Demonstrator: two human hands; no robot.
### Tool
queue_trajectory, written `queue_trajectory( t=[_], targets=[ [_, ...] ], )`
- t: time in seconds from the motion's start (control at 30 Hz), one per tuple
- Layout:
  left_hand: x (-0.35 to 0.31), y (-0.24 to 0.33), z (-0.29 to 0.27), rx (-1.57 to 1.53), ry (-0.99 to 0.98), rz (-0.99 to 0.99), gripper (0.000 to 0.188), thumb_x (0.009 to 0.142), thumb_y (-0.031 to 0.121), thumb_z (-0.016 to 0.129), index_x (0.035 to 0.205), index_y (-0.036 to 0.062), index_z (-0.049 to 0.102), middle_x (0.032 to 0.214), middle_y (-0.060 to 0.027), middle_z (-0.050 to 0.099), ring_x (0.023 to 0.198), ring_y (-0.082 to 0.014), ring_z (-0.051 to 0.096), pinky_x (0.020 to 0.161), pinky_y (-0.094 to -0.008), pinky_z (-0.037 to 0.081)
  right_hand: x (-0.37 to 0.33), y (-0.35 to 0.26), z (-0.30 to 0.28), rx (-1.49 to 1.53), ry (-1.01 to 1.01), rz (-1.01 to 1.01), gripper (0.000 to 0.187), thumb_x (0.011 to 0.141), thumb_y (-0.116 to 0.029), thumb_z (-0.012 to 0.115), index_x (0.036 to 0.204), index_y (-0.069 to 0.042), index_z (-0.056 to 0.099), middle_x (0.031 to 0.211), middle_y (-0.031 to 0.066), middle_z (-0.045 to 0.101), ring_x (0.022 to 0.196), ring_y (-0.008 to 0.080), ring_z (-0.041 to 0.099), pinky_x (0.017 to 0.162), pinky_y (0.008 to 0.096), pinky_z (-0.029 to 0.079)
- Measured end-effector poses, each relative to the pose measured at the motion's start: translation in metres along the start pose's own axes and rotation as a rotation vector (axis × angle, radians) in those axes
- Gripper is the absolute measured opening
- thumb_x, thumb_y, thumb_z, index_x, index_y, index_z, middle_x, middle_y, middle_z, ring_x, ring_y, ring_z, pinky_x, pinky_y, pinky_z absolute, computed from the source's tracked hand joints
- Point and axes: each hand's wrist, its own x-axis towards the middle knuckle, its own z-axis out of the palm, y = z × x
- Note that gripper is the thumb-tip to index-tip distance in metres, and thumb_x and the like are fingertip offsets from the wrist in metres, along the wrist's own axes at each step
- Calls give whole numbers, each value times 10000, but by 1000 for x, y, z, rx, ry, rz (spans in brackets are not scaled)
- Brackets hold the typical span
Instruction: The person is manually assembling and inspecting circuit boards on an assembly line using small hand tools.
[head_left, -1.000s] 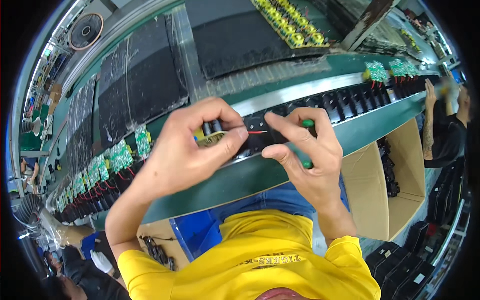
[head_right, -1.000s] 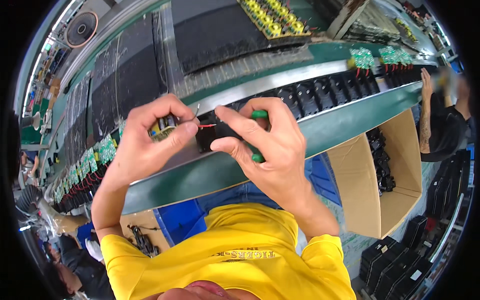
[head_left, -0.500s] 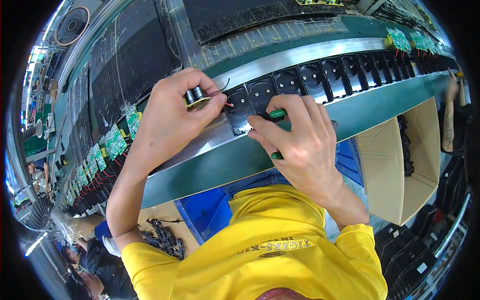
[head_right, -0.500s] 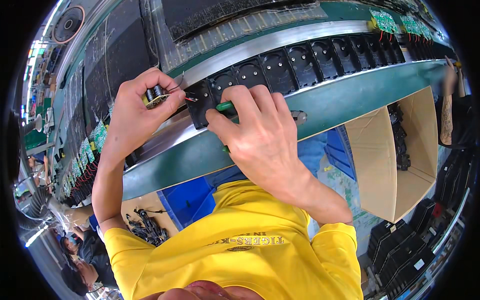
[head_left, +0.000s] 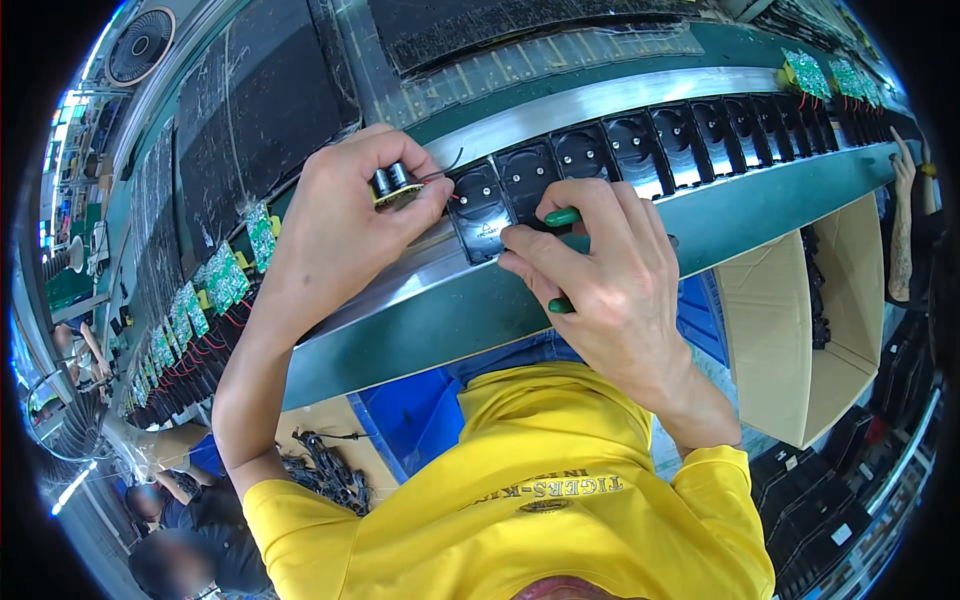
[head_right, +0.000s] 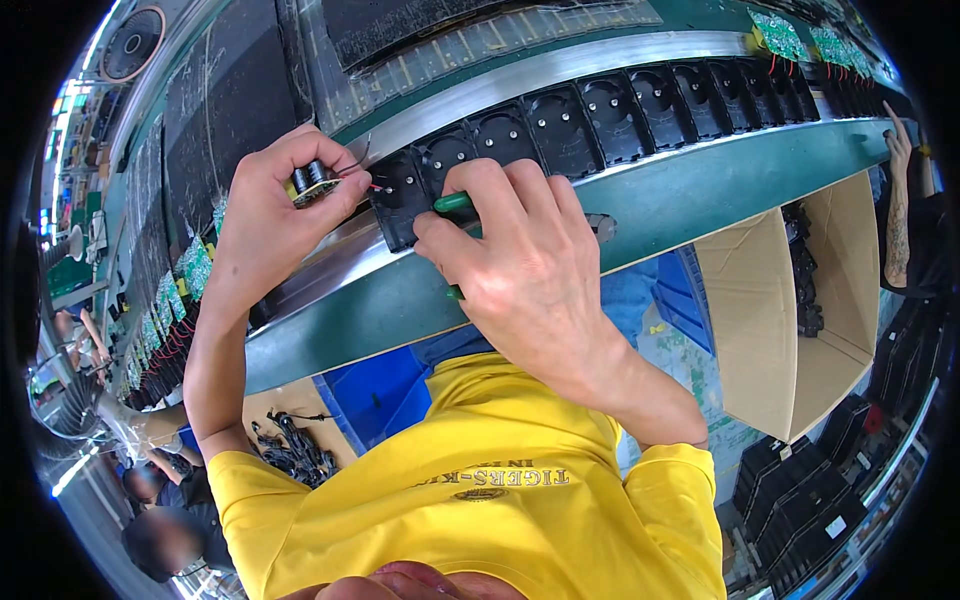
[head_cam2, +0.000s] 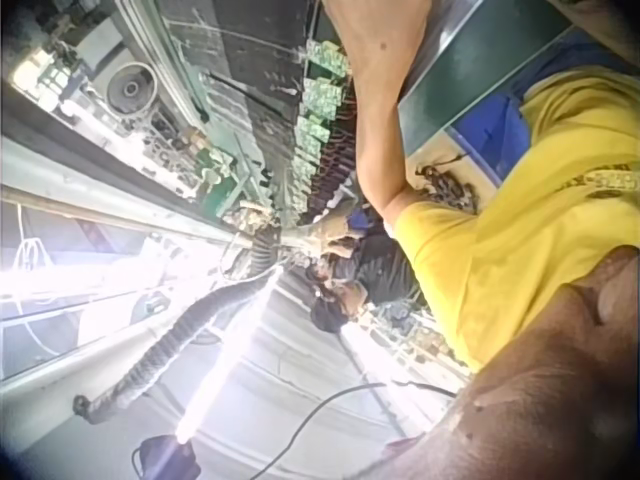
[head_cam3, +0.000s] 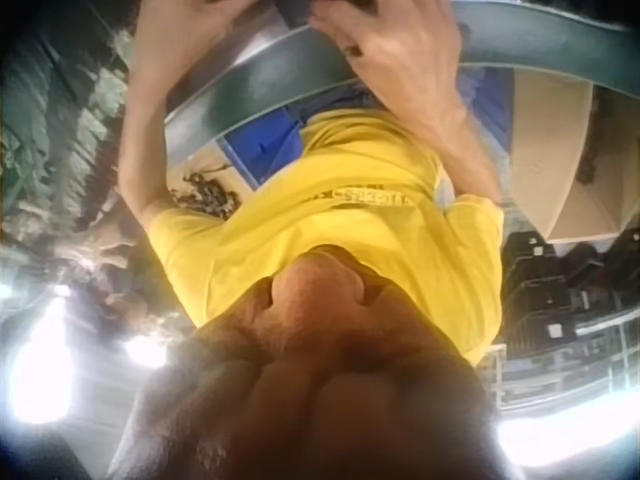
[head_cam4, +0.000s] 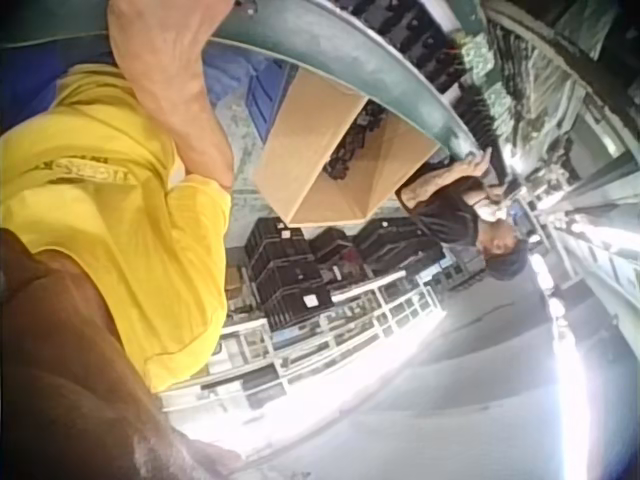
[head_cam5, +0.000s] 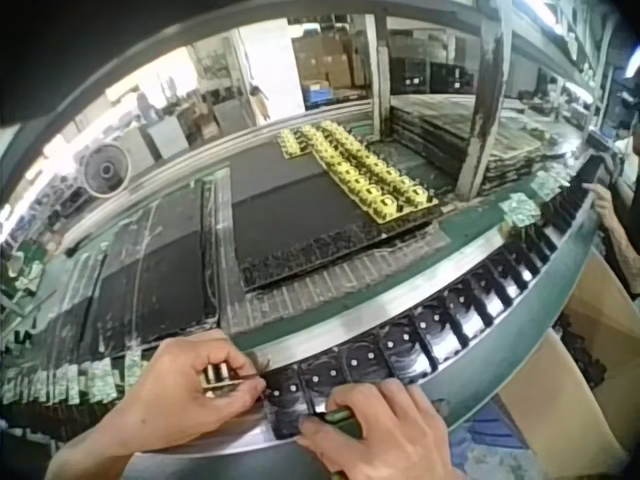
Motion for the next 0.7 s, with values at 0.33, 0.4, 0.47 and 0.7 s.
queue_trajectory(
  t=[0.33,0.4,0.47,0.7],
  targets=[
    [0,4,3,4,3,4,105,956,58,844,950,-28,783,959,-85,784,785,-215,665,767,-329,553,1,-1,-1,-4,-5,6,140,886,-154,974,1007,-133,906,1202,38,666,976,214,597,829,358,539],
    [0,4,6,-9,9,15,104,961,59,841,955,-26,781,967,-87,782,791,-218,671,767,-332,553,1,-1,-1,-13,-15,1,152,887,-158,973,1023,-139,907,1212,36,664,978,213,596,828,358,541],
    [-1,4,8,-16,12,22,104,963,59,840,957,-26,780,971,-87,781,794,-220,674,767,-333,553,1,-1,-2,-20,-19,-2,158,888,-159,972,1031,-142,907,1217,35,663,978,213,595,827,358,542],
    [-3,-12,4,0,-56,128,39,1002,44,827,1022,15,811,1058,-54,773,851,-221,690,800,-335,564,27,-10,-34,456,-45,152,326,981,-217,901,1281,-106,840,1076,44,668,861,179,573,783,316,503]
  ],
)
